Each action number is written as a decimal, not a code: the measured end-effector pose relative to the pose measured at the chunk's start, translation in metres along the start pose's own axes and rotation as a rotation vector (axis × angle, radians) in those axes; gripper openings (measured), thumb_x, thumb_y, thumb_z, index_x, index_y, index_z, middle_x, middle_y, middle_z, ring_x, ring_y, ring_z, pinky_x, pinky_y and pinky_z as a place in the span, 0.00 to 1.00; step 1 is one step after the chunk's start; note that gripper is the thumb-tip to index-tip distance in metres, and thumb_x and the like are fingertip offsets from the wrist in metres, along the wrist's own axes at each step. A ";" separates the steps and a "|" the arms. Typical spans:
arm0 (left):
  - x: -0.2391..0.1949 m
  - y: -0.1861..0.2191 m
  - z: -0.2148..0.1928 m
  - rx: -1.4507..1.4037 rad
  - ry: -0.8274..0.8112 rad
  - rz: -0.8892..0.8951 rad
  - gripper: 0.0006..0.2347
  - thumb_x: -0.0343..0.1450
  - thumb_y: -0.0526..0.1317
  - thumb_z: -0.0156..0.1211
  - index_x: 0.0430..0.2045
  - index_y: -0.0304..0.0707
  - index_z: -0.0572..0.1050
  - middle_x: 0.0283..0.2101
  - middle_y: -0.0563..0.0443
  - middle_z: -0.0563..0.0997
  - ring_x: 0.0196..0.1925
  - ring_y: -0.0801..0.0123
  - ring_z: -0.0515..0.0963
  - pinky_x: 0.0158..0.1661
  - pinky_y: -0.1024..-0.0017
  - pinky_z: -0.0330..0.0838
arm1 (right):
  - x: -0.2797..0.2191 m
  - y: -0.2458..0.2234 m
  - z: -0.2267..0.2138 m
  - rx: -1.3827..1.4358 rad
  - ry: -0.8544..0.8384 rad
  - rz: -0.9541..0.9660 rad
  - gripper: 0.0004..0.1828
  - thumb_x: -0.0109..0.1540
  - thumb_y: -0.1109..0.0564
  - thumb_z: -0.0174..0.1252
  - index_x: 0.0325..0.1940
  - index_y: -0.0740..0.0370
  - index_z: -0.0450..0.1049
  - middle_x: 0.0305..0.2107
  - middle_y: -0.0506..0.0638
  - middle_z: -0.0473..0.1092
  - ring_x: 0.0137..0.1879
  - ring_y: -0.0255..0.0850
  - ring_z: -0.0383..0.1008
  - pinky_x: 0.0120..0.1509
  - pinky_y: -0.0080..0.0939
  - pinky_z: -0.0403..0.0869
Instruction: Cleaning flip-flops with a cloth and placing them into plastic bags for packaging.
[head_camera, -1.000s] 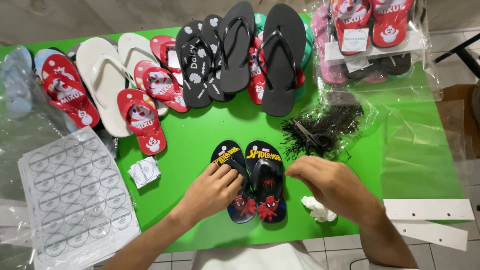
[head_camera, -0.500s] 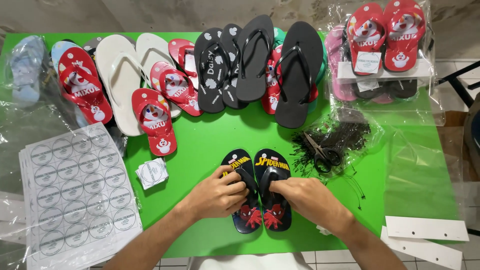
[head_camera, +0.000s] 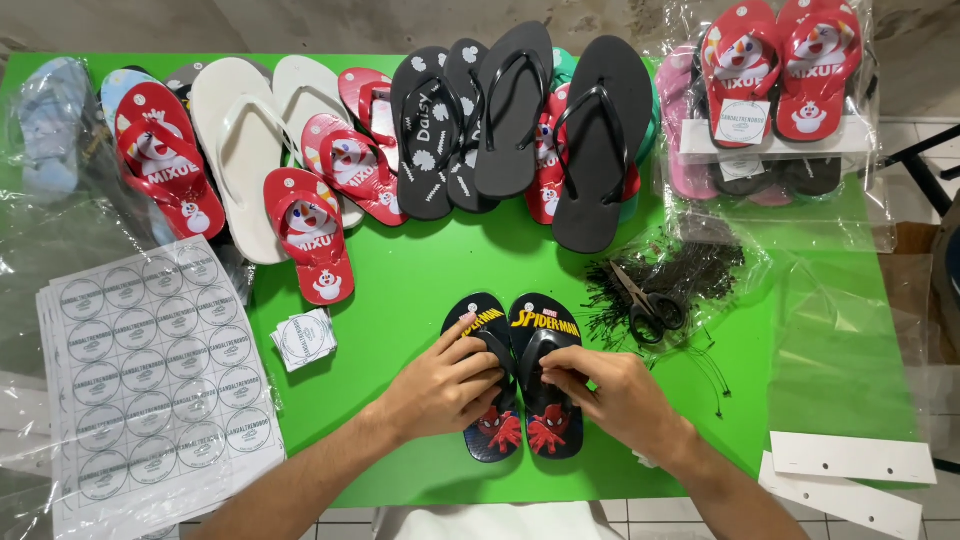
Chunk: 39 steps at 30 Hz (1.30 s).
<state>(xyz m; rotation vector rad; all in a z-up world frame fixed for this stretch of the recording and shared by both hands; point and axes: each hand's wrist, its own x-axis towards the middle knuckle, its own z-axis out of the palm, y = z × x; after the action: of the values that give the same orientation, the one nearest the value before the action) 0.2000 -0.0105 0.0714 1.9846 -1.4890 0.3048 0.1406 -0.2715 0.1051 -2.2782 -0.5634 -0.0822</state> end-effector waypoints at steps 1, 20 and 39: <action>0.000 0.003 0.002 0.002 0.002 -0.001 0.04 0.72 0.33 0.61 0.30 0.31 0.81 0.39 0.46 0.80 0.44 0.54 0.76 0.67 0.41 0.63 | 0.000 -0.004 0.000 0.000 -0.001 -0.003 0.10 0.61 0.59 0.66 0.46 0.61 0.78 0.37 0.48 0.82 0.38 0.36 0.85 0.41 0.37 0.82; 0.004 0.023 0.010 0.206 0.123 -0.225 0.04 0.71 0.38 0.64 0.33 0.40 0.78 0.36 0.52 0.76 0.45 0.54 0.73 0.65 0.37 0.61 | -0.008 -0.002 0.036 -0.061 0.013 0.050 0.05 0.64 0.61 0.59 0.42 0.56 0.71 0.30 0.43 0.78 0.27 0.40 0.78 0.29 0.40 0.72; 0.007 0.028 0.013 0.244 0.086 -0.217 0.04 0.71 0.37 0.63 0.30 0.37 0.77 0.32 0.51 0.75 0.42 0.56 0.73 0.65 0.41 0.63 | -0.008 -0.001 0.038 -0.119 0.030 -0.006 0.02 0.68 0.61 0.54 0.43 0.56 0.71 0.30 0.45 0.75 0.29 0.41 0.74 0.30 0.43 0.70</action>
<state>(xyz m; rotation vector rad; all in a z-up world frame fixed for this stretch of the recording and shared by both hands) 0.1744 -0.0283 0.0752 2.2716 -1.2167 0.4913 0.1287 -0.2471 0.0776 -2.3864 -0.5630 -0.1559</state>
